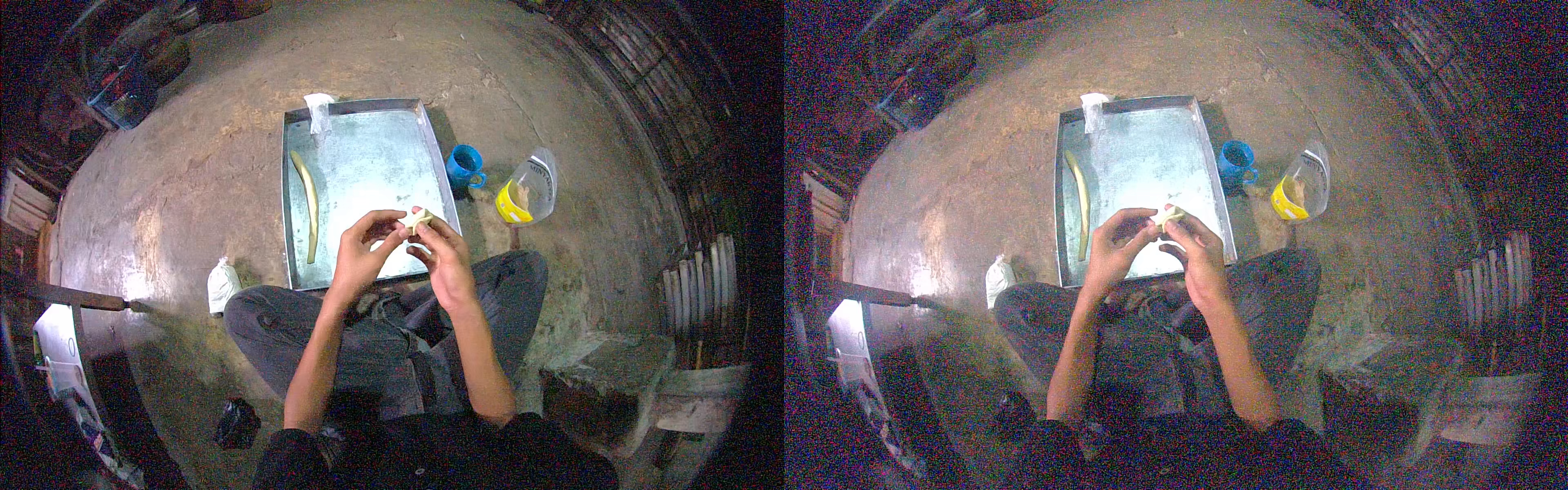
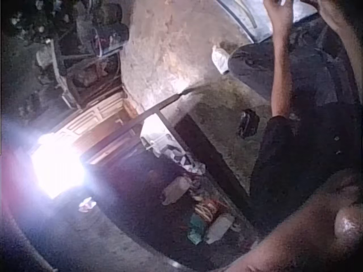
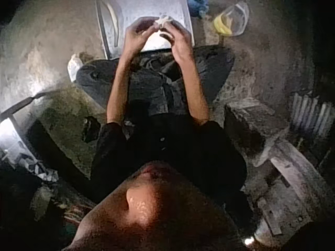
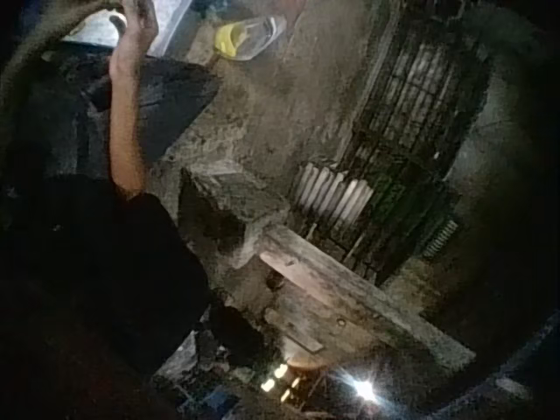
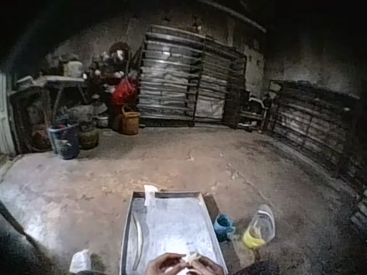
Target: The person shapes pieces of dough by hand on a metal tray, pinching portions from a long dough roll and rolling them into small balls. They then flatten the dough balls into discs and place them at the edge of the tray.
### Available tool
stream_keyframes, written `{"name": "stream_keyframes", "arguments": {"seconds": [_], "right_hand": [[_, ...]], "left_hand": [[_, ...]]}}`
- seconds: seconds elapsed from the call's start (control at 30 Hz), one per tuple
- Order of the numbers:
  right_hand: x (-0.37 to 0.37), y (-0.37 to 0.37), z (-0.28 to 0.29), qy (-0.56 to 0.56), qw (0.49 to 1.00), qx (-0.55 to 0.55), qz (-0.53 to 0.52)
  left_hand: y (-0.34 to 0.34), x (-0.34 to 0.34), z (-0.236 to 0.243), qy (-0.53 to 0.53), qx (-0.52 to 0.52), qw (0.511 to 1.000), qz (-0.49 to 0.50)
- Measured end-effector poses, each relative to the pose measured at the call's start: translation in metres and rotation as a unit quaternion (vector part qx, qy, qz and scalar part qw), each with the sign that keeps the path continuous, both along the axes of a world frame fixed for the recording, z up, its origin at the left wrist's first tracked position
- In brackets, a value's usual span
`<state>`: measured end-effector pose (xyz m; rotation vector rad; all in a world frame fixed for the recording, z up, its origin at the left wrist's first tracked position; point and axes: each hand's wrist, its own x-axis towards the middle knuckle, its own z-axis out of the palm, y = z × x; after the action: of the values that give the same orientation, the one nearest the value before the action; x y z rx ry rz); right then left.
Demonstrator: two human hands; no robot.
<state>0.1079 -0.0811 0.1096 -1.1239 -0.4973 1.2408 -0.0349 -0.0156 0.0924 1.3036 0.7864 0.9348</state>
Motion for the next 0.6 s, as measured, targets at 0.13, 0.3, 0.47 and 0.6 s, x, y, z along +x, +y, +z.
{"name": "stream_keyframes", "arguments": {"seconds": [0.13,0.3,0.47,0.6], "right_hand": [[-0.004,-0.002,0.002,-0.042,0.998,0.03,-0.039],[-0.001,-0.001,-0.007,-0.131,0.987,0.054,-0.077],[-0.006,0.0,0.01,-0.544,0.798,0.231,-0.119],[-0.006,-0.005,0.004,-0.656,0.702,0.271,-0.058]], "left_hand": [[-0.003,0.005,-0.003,-0.013,0.024,1.0,0.016],[-0.002,0.007,-0.002,-0.014,0.005,1.0,0.005],[0.003,0.003,-0.009,-0.234,-0.186,0.953,-0.047],[-0.013,0.017,0.012,-0.347,-0.28,0.885,-0.136]]}}
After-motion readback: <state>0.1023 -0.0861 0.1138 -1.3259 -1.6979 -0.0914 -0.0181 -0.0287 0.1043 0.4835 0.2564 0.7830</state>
